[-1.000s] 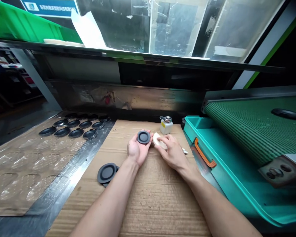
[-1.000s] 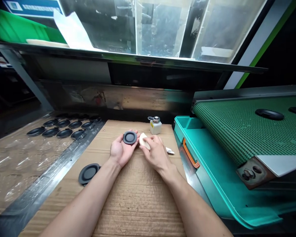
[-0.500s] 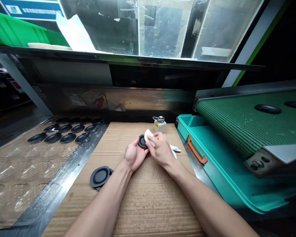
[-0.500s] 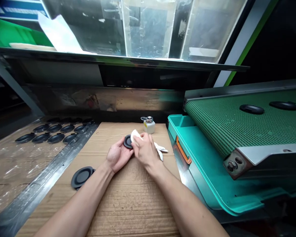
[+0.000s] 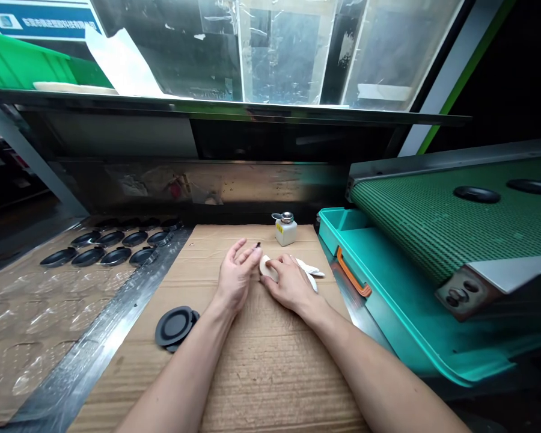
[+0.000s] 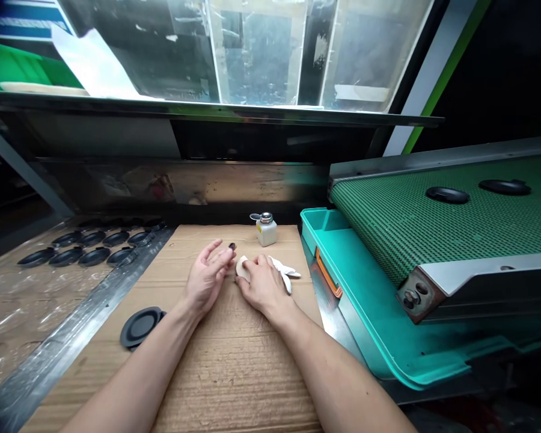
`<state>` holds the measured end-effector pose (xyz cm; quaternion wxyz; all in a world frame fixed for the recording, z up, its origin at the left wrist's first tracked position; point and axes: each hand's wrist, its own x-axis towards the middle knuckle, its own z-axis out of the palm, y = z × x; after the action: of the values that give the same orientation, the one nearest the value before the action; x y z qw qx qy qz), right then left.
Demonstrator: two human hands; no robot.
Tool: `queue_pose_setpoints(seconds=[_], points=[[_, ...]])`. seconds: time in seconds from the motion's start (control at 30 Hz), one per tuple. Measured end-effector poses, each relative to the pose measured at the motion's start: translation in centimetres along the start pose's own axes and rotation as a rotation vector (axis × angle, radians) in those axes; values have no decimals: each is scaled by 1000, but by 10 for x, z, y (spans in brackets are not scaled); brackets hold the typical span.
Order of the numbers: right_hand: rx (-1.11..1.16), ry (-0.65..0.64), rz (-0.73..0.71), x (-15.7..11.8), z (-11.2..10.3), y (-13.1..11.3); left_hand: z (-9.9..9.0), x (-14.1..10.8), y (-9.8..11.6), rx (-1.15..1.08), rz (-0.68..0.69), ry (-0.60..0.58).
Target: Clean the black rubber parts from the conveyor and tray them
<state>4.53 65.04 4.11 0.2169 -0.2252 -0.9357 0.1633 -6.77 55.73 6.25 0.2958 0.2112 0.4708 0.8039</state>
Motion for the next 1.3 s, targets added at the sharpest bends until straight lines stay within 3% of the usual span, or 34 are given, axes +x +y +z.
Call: queue_pose_setpoints(seconds=[0.17,0.27,0.43,0.53,0.63,0.7,0.8,0.87,0.93,1.03,1.13,1.3], points=[[-7,-25,41,3,0,4,8,-13,-7,722,650,-74],[0,-28,47,3,1,5,7,-17,-9,865,762,-77],[8,-47,43,3,2,6,4,-15,-14,862,722,-50],[-13,-59,32,1,2,7,7,-14,-4,857,681,-32],[4,-52,12,0,2,9,4,-19,30,779,494,-108],[17,-44,4,0,3,10,-7,-27,60,709,364,-98],[21,-52,7,-1,4,12,-40,-53,99,739,209,50],[19,-61,16,-2,2,10,-68,-73,113,802,50,95],[15,-62,20,-3,-2,8,-95,-90,115,844,-92,84],[4,-66,28,-3,-7,5,-122,-104,104,906,-144,143],[2,-83,43,-4,-10,4,-130,-104,92,1001,-155,184],[17,-81,33,-3,-6,7,-135,-89,92,1340,-111,4]])
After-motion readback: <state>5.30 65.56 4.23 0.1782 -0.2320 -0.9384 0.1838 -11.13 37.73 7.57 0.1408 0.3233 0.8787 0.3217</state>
